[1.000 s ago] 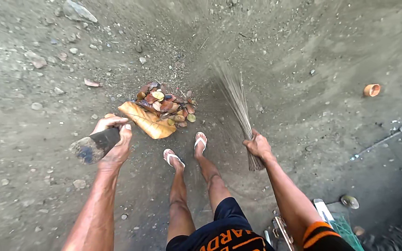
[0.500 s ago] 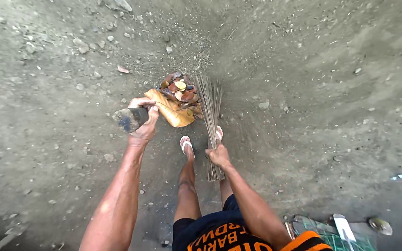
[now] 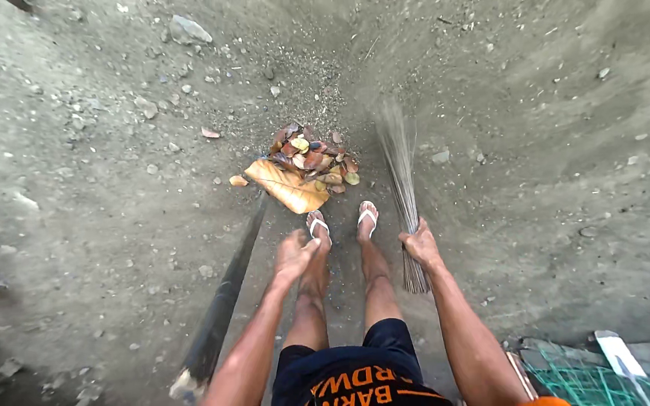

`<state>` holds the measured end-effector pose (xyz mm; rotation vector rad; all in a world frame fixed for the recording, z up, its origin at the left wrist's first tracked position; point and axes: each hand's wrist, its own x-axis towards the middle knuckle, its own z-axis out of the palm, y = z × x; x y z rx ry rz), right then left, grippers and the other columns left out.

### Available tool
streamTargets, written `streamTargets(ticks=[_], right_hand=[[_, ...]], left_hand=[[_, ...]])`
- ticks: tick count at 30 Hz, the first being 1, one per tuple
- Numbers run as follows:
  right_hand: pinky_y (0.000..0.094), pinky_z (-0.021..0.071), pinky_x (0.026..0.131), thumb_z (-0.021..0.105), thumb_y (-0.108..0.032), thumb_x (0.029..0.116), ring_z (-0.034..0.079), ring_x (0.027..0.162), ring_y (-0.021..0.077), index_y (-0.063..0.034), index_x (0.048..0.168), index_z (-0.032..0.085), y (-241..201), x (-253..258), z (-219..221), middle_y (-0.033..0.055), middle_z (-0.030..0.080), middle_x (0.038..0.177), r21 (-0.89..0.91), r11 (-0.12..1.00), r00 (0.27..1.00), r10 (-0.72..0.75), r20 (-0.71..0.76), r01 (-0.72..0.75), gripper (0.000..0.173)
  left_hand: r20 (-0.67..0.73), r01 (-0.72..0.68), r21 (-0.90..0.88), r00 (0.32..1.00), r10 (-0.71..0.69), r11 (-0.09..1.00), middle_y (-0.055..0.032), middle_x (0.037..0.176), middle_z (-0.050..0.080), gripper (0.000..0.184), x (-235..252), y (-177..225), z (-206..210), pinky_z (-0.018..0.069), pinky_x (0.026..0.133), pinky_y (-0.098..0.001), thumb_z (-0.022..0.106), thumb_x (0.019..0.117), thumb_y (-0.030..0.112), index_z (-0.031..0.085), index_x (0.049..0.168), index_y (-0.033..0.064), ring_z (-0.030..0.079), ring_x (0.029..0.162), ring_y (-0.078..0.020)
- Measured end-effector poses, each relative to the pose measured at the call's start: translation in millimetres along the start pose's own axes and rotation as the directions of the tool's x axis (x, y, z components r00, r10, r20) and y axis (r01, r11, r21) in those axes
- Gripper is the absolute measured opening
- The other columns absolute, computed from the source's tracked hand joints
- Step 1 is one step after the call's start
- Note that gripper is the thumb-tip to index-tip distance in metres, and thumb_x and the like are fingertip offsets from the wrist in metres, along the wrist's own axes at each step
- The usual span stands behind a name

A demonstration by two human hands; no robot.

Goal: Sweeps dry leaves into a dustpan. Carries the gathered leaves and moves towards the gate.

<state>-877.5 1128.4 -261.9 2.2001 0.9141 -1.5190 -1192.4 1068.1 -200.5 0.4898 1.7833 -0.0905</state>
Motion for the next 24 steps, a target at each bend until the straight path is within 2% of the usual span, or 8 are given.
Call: streamTargets(ticks=[5,9,12,15,17,19,21,24], right_hand=[[0.0558,0.0534,0.098,0.075,-0.035,0.0893,0.067,0.116,0.0358,-0.0071,0.162,0.022,-40,9,52,0.0201,0.068,0.126,-0.274,0.958,0.995,0.095,0.039,-0.081,0.094],[0.0566,0.055,0.094,0.072,-0.033,0.0876,0.068,0.114,0.0368,-0.0031,0.157,0.031,-58,-13,120,0.0217,0.067,0.125,-0.407,0.912,0.971,0.059,0.233,0.043,0.086],[0.0519,0.0565,0.094,0.066,-0.032,0.0929,0.069,0.114,0.0317,-0.0063,0.159,0.024,-70,-30,159,0.0171,0.069,0.123,-0.413,0.906,0.928,0.073,0.365,0.092,0.082],[0.0522,0.0577,0.09,0.07,-0.026,0.0866,0.071,0.111,0.0328,-0.0073,0.158,0.026,-72,-47,182,0.0175,0.07,0.121,-0.412,0.901,0.919,0.04,0.391,0.136,0.086],[0.052,0.0596,0.086,0.07,-0.023,0.0863,0.072,0.107,0.0341,-0.0066,0.16,0.023,-68,-59,191,0.0203,0.068,0.124,-0.444,0.881,0.911,0.04,0.41,0.161,0.089],[0.0519,0.0595,0.086,0.068,-0.023,0.0905,0.073,0.105,0.0349,-0.0072,0.161,0.019,-61,-69,203,0.0211,0.069,0.12,-0.486,0.855,0.887,0.068,0.456,0.184,0.087],[0.0525,0.0584,0.088,0.066,-0.026,0.0922,0.072,0.106,0.0342,-0.0088,0.163,0.015,-50,-81,214,0.0189,0.07,0.118,-0.5,0.843,0.857,0.098,0.505,0.199,0.089],[0.052,0.0583,0.09,0.061,-0.027,0.0961,0.072,0.109,0.0335,-0.0107,0.164,0.012,-38,-86,228,0.0176,0.071,0.118,-0.49,0.85,0.837,0.114,0.535,0.196,0.085]], left_hand=[[-0.187,0.064,0.462,0.982,0.027,0.885,-0.025,0.133,0.063,0.054,98,72,-17,0.0478,0.097,-0.068,0.055,0.102,0.045,0.059,0.138,0.0055,0.061,0.122,-0.0446],[-0.23,0.194,0.708,0.972,-0.037,0.679,-0.0299,0.141,0.055,0.055,141,34,-66,0.0297,0.107,-0.079,0.073,0.0909,0.029,0.06,0.134,-0.0025,0.049,0.134,-0.0504],[-0.198,0.323,0.781,0.94,-0.278,0.534,-0.0306,0.131,0.062,0.045,132,6,-95,0.042,0.096,-0.0777,0.076,0.0886,0.028,0.067,0.121,-0.0027,0.056,0.125,-0.0512],[-0.095,0.394,0.737,0.864,-0.494,0.548,-0.0268,0.124,0.065,0.041,141,-14,-95,0.0511,0.095,-0.059,0.072,0.0935,0.018,0.062,0.123,-0.008,0.064,0.114,-0.0389],[-0.007,0.45,0.576,0.838,-0.546,0.682,-0.0159,0.098,0.066,0.032,159,-46,-82,0.0573,0.075,-0.0375,0.063,0.0987,0.014,0.057,0.124,-0.0053,0.066,0.077,-0.0211],[0.012,0.508,0.415,0.826,-0.563,0.755,-0.0112,0.081,0.063,0.025,170,-67,-70,0.0563,0.062,-0.0305,0.061,0.0982,0.01,0.058,0.118,-0.0049,0.062,0.06,-0.0158],[0.026,0.537,0.375,0.809,-0.587,0.756,-0.0113,0.087,0.062,0.025,169,-72,-65,0.0556,0.065,-0.0301,0.061,0.0982,0.008,0.056,0.119,-0.004,0.062,0.066,-0.0157],[0.078,0.588,0.291,0.771,-0.632,0.755,-0.0221,0.12,0.06,0.041,173,-62,-68,0.0579,0.084,-0.0384,0.059,0.0988,0.003,0.047,0.138,-0.0043,0.067,0.096,-0.0254]])
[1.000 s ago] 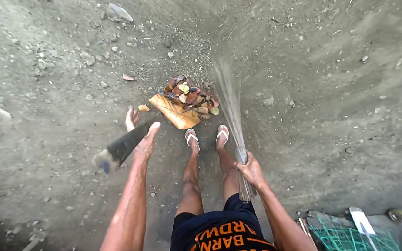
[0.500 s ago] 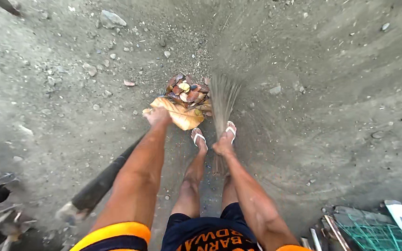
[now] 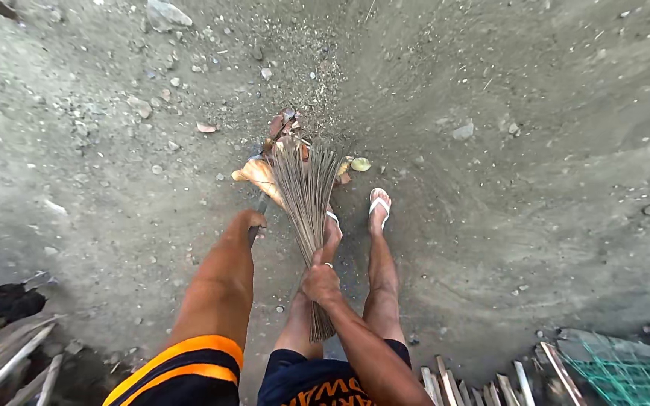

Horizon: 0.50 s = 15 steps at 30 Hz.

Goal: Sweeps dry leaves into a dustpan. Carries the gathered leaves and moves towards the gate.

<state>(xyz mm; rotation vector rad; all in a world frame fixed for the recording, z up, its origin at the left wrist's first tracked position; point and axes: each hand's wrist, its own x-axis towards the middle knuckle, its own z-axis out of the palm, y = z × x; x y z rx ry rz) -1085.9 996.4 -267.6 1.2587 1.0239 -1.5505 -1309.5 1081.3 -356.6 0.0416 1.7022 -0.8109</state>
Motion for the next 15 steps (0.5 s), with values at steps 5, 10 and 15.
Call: streamTargets(ticks=[5,10,15], right_hand=[[0.0507,0.0584,0.09,0.055,-0.025,0.099,0.071,0.11,0.0338,-0.0102,0.166,0.006,-3,-6,7,0.019,0.07,0.118,-0.016,1.0,1.0,-0.012,-0.017,0.011,0.084],[0.0537,0.0571,0.091,0.063,-0.023,0.0925,0.069,0.113,0.0369,-0.0112,0.166,-0.002,9,-52,5,0.0214,0.067,0.124,-0.089,0.996,1.0,-0.022,0.003,0.022,0.099],[0.055,0.0576,0.088,0.06,-0.019,0.0957,0.07,0.109,0.0393,-0.017,0.167,-0.002,42,-124,8,0.0226,0.067,0.125,-0.209,0.978,0.995,-0.009,-0.101,-0.012,0.094]], left_hand=[[-0.038,-0.022,0.229,0.999,0.032,0.973,-0.0032,0.075,0.057,0.02,14,-10,5,0.0506,0.06,-0.0226,0.063,0.0992,0.012,0.058,0.114,-0.001,0.054,0.058,-0.0092],[0.016,-0.092,0.087,0.996,0.091,0.992,-0.0018,0.078,0.056,0.024,-9,-75,14,0.0513,0.061,-0.0243,0.061,0.1005,0.013,0.055,0.12,0.0002,0.056,0.06,-0.0087],[0.026,-0.196,-0.079,0.98,0.199,0.977,-0.0023,0.078,0.056,0.031,-57,-135,33,0.0523,0.059,-0.0243,0.063,0.0997,0.014,0.051,0.125,0.0006,0.057,0.059,-0.009]])
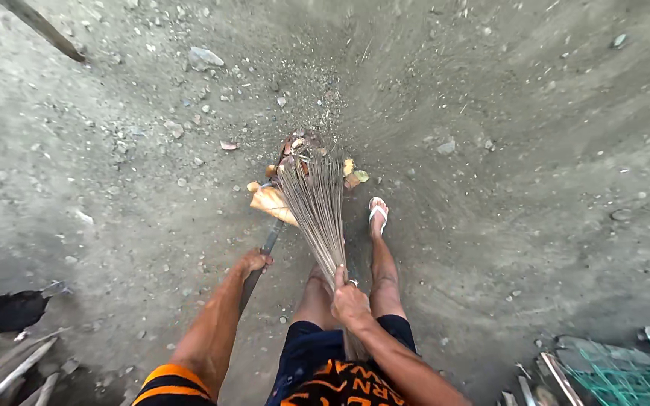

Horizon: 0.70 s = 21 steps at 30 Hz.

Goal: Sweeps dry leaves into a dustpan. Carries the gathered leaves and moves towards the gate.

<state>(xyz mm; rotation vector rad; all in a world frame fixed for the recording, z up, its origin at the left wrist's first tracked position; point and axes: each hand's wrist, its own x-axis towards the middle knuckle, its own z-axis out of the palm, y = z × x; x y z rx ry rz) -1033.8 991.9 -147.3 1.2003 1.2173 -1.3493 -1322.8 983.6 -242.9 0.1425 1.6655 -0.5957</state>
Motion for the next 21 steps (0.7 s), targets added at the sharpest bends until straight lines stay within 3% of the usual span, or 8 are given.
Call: streamTargets(ticks=[3,10,21], right_hand=[[0.0573,0.0573,0.087,0.055,-0.015,0.0975,0.07,0.107,0.0424,-0.0197,0.168,-0.002,26,-50,-9,0.0254,0.064,0.128,-0.111,0.993,0.998,0.019,-0.068,-0.027,0.091],[0.0564,0.0583,0.082,0.048,-0.015,0.1025,0.071,0.099,0.0426,-0.029,0.168,-0.002,56,-107,-13,0.0258,0.063,0.127,-0.225,0.967,0.953,0.05,-0.3,-0.122,0.083],[0.057,0.0588,0.08,0.047,-0.009,0.1019,0.072,0.098,0.0436,-0.0305,0.168,0.0,81,-166,-32,0.0269,0.064,0.127,-0.194,0.955,0.861,0.102,-0.499,-0.226,0.084]], left_hand=[[-0.029,-0.058,-0.096,0.998,0.055,0.994,-0.003,0.077,0.056,0.036,-38,-23,11,0.0521,0.056,-0.025,0.065,0.0986,0.015,0.05,0.128,0.001,0.057,0.057,-0.0099],[-0.043,-0.202,-0.274,0.979,0.198,0.94,-0.0039,0.079,0.056,0.04,-105,-25,25,0.0524,0.053,-0.0264,0.067,0.0985,0.017,0.048,0.131,0.004,0.057,0.056,-0.0108],[-0.033,-0.337,-0.268,0.94,0.341,0.903,-0.0023,0.071,0.054,0.027,-178,21,20,0.052,0.05,-0.0251,0.065,0.0994,0.015,0.052,0.12,0.0034,0.055,0.051,-0.0105]])
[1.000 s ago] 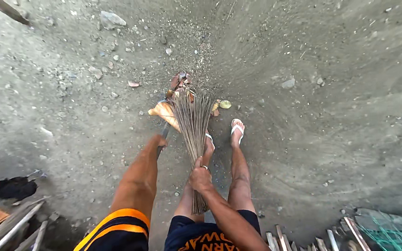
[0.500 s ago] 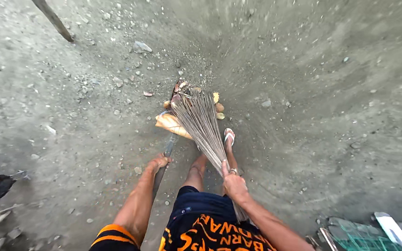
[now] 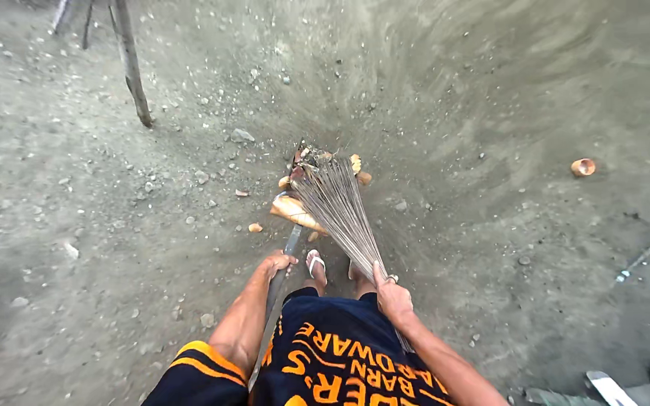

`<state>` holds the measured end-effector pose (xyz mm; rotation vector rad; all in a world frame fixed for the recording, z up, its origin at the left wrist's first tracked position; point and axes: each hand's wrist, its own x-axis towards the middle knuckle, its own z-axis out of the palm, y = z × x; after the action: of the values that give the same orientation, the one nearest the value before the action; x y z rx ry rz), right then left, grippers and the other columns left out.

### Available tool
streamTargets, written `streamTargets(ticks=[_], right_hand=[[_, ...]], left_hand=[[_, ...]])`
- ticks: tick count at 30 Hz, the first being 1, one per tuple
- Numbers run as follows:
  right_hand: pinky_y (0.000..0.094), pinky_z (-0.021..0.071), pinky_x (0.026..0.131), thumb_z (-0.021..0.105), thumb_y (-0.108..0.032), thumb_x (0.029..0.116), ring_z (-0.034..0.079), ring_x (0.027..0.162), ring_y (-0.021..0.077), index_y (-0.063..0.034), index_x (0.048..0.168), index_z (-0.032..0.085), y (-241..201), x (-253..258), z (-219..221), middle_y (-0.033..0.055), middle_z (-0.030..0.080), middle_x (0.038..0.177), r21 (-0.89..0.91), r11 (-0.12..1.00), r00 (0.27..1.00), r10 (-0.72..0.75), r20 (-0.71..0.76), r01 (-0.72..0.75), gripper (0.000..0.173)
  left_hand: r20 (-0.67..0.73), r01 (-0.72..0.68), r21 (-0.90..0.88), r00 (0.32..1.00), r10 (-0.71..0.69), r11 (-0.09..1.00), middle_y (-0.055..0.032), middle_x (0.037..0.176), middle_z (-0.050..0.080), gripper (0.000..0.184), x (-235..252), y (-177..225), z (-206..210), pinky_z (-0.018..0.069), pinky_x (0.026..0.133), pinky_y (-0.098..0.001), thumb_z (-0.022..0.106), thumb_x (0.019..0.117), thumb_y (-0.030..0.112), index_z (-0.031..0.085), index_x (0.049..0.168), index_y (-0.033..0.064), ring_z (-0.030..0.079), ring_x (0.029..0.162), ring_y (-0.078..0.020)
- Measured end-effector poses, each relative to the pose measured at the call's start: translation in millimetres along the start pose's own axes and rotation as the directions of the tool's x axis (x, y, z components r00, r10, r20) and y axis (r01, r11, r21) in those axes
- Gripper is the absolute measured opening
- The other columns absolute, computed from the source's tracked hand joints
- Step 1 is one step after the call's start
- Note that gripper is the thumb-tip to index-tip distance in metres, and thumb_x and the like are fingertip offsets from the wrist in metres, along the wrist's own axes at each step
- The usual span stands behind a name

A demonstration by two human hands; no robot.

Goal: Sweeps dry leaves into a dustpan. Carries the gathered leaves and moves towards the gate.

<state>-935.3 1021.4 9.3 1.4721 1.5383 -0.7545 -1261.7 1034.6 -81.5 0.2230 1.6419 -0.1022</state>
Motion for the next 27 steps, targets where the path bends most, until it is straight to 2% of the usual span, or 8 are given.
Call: streamTargets(ticks=[5,12,18,21,24,27], right_hand=[[0.0589,0.058,0.081,0.046,-0.011,0.1029,0.071,0.1,0.0461,-0.031,0.168,0.005,33,-7,-27,0.0274,0.066,0.122,0.042,0.999,0.996,0.001,-0.092,0.003,0.079],[0.0588,0.0582,0.079,0.046,-0.011,0.1028,0.071,0.096,0.0458,-0.0344,0.167,0.007,94,61,-91,0.0286,0.065,0.124,0.07,0.995,0.99,-0.057,-0.126,0.067,0.079],[0.0643,0.0554,0.083,0.045,-0.011,0.1044,0.068,0.102,0.0511,-0.0343,0.167,0.009,183,152,-211,0.0314,0.064,0.124,0.111,0.974,0.97,-0.178,-0.167,0.198,0.076],[0.0643,0.0555,0.084,0.045,-0.011,0.105,0.068,0.103,0.0512,-0.0349,0.167,0.006,226,184,-284,0.0317,0.063,0.126,0.079,0.973,0.964,-0.201,-0.174,0.217,0.077],[0.0638,0.0556,0.083,0.05,-0.008,0.1026,0.068,0.102,0.0505,-0.0336,0.167,0.005,263,206,-354,0.0312,0.063,0.125,0.062,0.971,0.96,-0.217,-0.176,0.231,0.082],[0.0642,0.0556,0.084,0.052,-0.007,0.101,0.068,0.104,0.0512,-0.0342,0.167,0.004,295,239,-416,0.0322,0.06,0.13,0.066,0.973,0.963,-0.208,-0.173,0.222,0.087]], left_hand=[[0.036,-0.059,-0.003,0.998,0.059,0.998,-0.0033,0.075,0.053,0.03,-17,26,15,0.0516,0.054,-0.0268,0.065,0.1,0.017,0.052,0.123,0.0021,0.055,0.056,-0.012],[-0.032,-0.051,-0.047,0.998,0.05,0.998,-0.0033,0.07,0.053,0.024,-10,117,37,0.0506,0.049,-0.0266,0.064,0.1001,0.015,0.053,0.118,0.004,0.055,0.052,-0.0122],[-0.121,-0.105,-0.111,0.988,0.092,0.988,-0.0047,0.071,0.054,0.025,-5,248,74,0.0508,0.05,-0.0275,0.064,0.1004,0.014,0.054,0.119,0.0019,0.055,0.053,-0.0128],[-0.132,-0.14,-0.177,0.984,0.117,0.974,-0.0044,0.068,0.053,0.022,-10,321,92,0.0493,0.047,-0.0267,0.064,0.1002,0.014,0.054,0.117,0.003,0.053,0.051,-0.0125],[-0.116,-0.156,-0.217,0.984,0.133,0.964,-0.0038,0.068,0.053,0.019,-14,397,105,0.0486,0.047,-0.0259,0.062,0.1013,0.014,0.055,0.116,0.0039,0.053,0.051,-0.0118],[-0.103,-0.167,-0.25,0.984,0.145,0.954,-0.0038,0.066,0.052,0.016,-18,477,114,0.0481,0.045,-0.0256,0.059,0.1027,0.013,0.054,0.115,0.0041,0.052,0.049,-0.012]])
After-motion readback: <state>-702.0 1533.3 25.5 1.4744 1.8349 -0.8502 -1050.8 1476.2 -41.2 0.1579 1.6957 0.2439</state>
